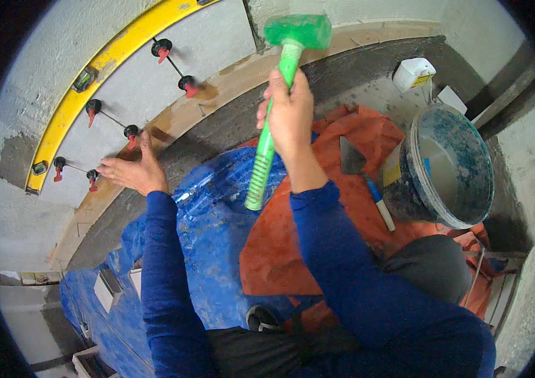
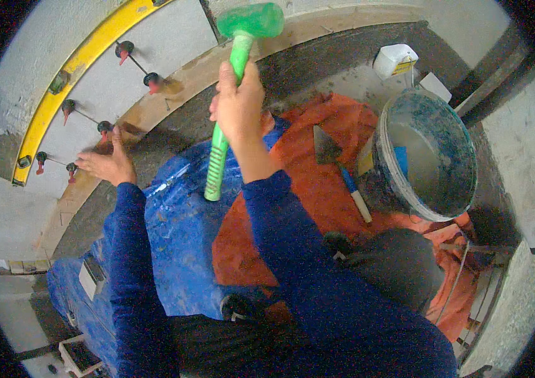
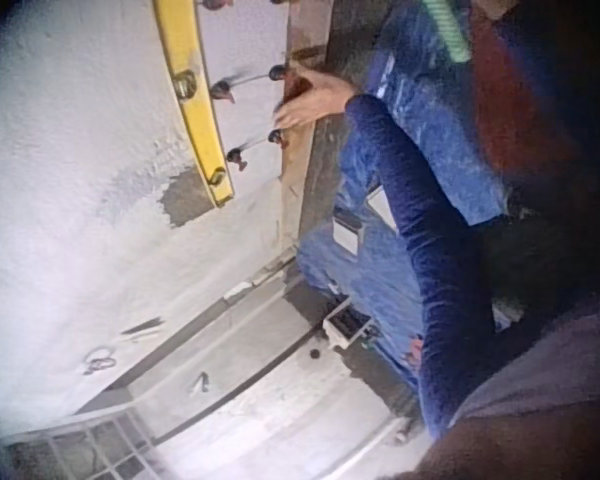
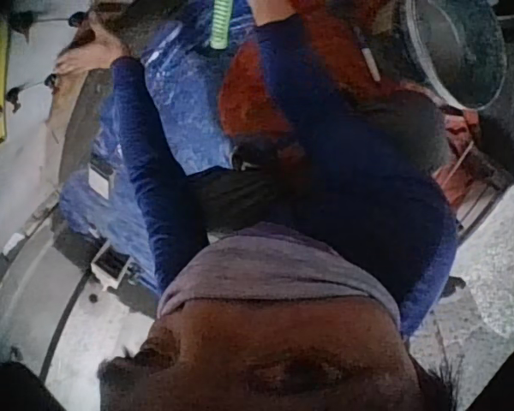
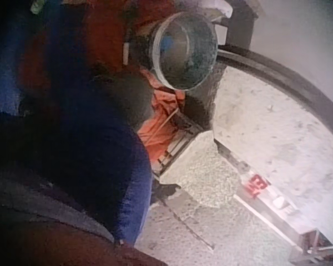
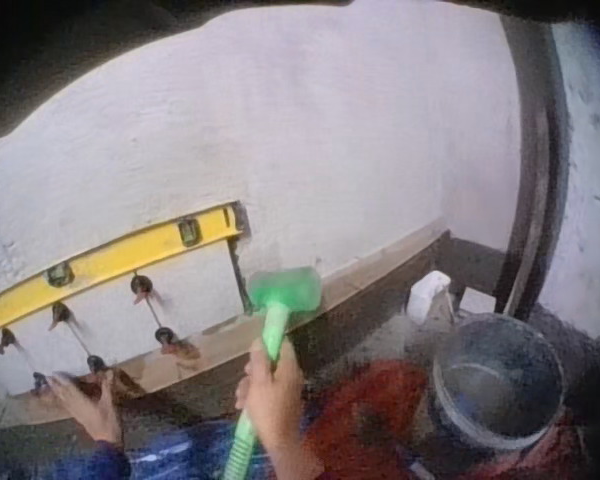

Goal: The person installs white wall tiles using tile leveling clips and a spirit level. They tap the tiles with a rubber mallet to seat them, adjust the clips, and use a sponge to clean excess adhesive from the joints.

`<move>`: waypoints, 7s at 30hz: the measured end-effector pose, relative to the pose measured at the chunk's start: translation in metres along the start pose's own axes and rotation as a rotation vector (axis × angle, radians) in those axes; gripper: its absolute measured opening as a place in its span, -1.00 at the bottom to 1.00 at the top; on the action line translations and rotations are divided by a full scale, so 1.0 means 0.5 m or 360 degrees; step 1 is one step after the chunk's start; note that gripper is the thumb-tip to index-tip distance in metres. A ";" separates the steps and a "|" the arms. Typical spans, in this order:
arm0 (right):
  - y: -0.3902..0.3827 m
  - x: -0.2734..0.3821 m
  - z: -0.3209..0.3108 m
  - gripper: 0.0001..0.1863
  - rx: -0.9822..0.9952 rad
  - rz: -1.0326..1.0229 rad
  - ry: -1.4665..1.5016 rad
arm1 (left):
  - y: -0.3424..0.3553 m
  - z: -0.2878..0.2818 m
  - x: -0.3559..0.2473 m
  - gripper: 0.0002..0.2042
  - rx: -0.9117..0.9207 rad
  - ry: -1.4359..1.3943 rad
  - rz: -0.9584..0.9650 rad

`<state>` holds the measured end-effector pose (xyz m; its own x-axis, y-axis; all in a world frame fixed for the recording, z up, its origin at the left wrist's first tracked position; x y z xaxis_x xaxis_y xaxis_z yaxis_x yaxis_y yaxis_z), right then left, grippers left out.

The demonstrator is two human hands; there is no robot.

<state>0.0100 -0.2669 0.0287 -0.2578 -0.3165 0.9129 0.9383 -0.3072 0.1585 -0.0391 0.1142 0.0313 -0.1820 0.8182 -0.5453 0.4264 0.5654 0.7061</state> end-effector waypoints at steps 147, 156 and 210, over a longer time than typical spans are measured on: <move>-0.218 -0.073 0.288 -0.47 0.0538 0.0008 0.0064 | 0.302 -0.207 0.356 -0.15 -0.0199 -0.0689 -0.0346; -0.113 0.010 0.112 -0.56 0.0050 -0.0198 0.0175 | 0.299 -0.217 0.354 -0.23 -0.0219 -0.0554 -0.0380; -0.261 -0.041 0.304 -0.38 0.0387 -0.0241 0.0246 | 0.278 -0.243 0.338 0.16 -0.0324 -0.0065 -0.0503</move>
<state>-0.0724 -0.0841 0.0464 -0.4131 -0.4219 0.8070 0.9094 -0.1439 0.3903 -0.1185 0.3437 0.0921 -0.2391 0.5976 -0.7653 0.1694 0.8017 0.5732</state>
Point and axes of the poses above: each hand's wrist, its own y-axis towards the middle knuckle, its own z-axis out of the palm, x = y × z, the point moved 10 cm from there along y, towards the middle knuckle, and after that the axes turned 1 degree about -y, right-handed, at the moved point
